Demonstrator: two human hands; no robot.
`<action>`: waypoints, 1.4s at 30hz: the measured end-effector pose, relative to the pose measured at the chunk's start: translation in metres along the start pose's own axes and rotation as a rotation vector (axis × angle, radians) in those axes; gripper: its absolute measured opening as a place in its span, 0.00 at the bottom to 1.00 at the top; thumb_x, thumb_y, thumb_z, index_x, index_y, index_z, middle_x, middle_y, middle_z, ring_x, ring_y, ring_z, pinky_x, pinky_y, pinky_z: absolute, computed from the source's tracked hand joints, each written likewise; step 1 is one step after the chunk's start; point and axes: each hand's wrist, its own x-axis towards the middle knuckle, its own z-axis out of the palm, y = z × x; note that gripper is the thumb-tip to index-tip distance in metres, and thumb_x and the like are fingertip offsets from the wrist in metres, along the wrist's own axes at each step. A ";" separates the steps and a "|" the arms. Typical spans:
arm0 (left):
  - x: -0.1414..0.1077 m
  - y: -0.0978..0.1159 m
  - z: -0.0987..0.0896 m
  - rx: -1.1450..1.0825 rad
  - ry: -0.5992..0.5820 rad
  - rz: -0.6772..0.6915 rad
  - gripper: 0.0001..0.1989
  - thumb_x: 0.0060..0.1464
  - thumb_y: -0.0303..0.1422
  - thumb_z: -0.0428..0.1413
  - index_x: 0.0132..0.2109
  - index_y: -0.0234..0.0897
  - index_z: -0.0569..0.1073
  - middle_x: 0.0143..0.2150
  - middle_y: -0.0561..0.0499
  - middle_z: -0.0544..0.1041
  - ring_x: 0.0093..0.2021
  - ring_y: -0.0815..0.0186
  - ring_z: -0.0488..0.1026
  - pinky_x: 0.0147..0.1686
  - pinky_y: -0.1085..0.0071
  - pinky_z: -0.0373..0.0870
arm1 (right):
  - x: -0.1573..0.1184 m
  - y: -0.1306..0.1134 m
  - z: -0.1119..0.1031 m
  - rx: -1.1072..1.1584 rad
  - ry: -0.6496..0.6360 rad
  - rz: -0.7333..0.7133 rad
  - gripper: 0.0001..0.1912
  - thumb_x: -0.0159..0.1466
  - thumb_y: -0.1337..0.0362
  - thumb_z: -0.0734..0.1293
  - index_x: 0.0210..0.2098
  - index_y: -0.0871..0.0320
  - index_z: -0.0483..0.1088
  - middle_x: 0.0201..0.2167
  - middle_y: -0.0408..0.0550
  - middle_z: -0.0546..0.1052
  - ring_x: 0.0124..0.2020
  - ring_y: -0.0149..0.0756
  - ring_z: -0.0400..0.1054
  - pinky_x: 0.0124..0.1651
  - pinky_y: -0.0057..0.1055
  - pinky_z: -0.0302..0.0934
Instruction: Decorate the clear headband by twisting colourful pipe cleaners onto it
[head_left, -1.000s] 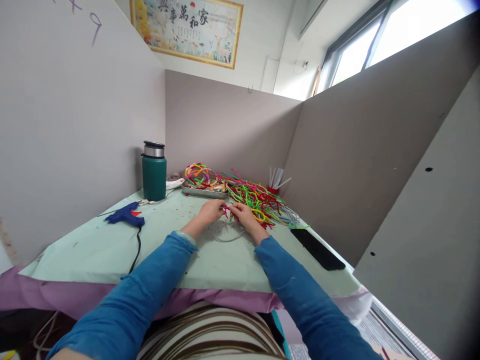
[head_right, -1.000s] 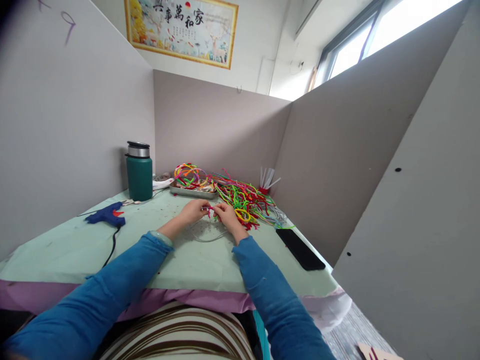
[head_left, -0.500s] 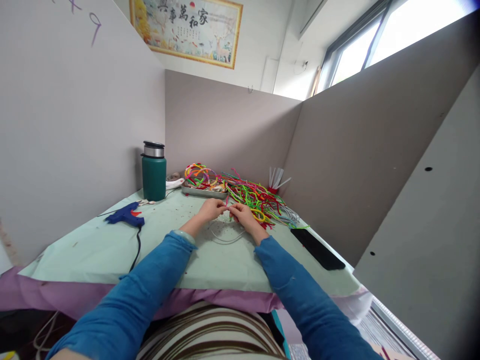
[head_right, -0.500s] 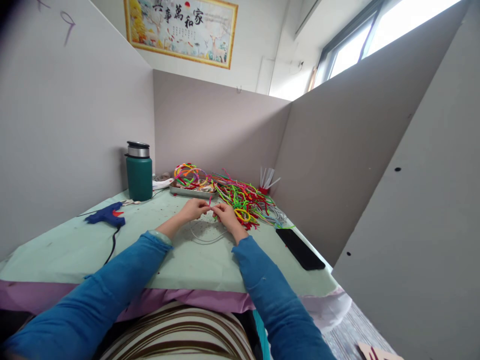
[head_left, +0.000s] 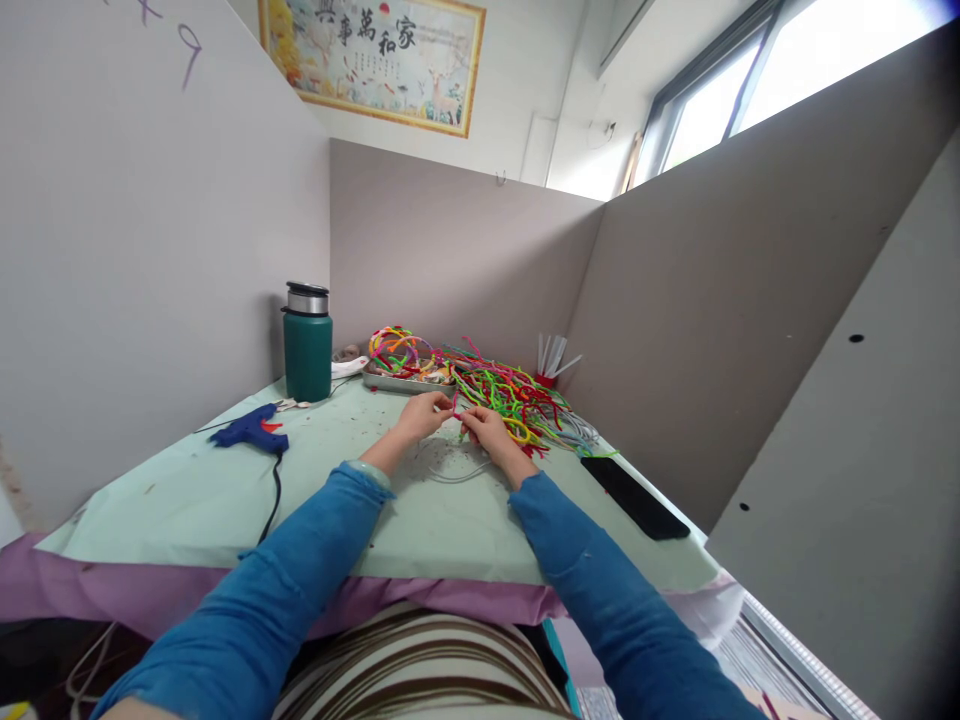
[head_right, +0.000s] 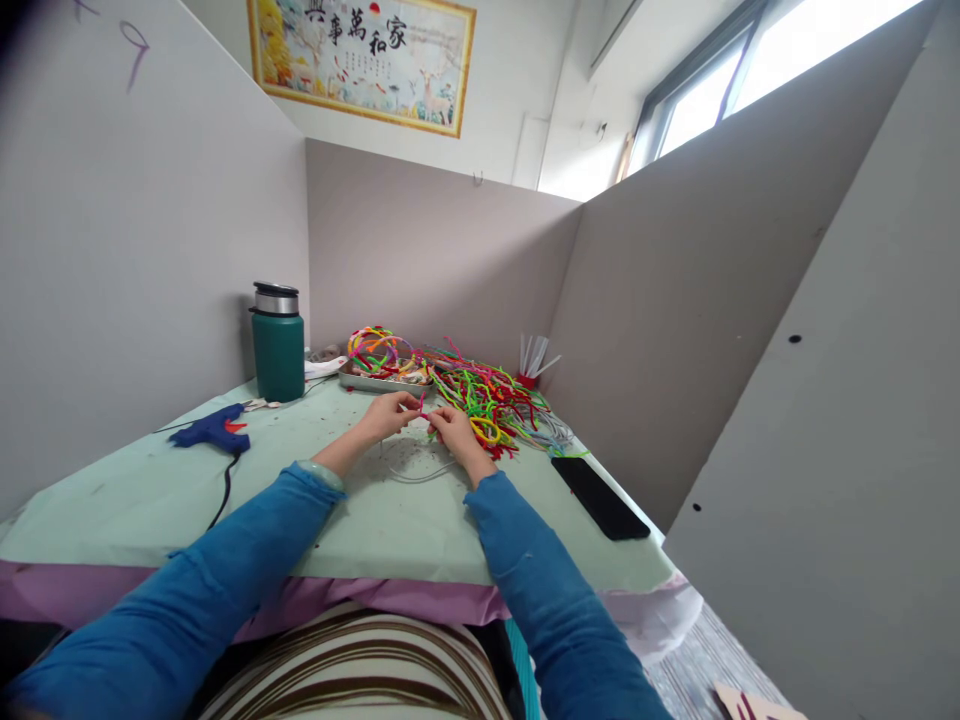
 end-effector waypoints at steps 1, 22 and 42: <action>0.001 -0.001 0.000 0.038 0.052 0.045 0.09 0.50 0.32 0.57 0.38 0.35 0.78 0.35 0.50 0.79 0.29 0.69 0.72 0.33 0.73 0.67 | 0.000 0.000 0.000 0.004 0.012 0.011 0.16 0.54 0.52 0.67 0.24 0.59 0.66 0.18 0.40 0.69 0.15 0.23 0.52 0.18 0.25 0.45; 0.000 -0.005 0.003 0.337 -0.008 0.251 0.15 0.54 0.28 0.53 0.47 0.39 0.79 0.44 0.47 0.79 0.40 0.64 0.74 0.43 0.72 0.69 | -0.002 -0.003 0.001 0.043 -0.013 -0.026 0.15 0.54 0.52 0.67 0.25 0.59 0.66 0.19 0.40 0.69 0.16 0.23 0.53 0.19 0.25 0.47; -0.007 0.004 0.000 0.240 0.057 0.119 0.17 0.53 0.28 0.54 0.51 0.38 0.74 0.43 0.46 0.79 0.41 0.62 0.75 0.42 0.70 0.68 | 0.000 -0.002 0.001 0.051 -0.012 -0.017 0.16 0.53 0.51 0.67 0.25 0.59 0.66 0.19 0.40 0.69 0.15 0.23 0.53 0.18 0.24 0.47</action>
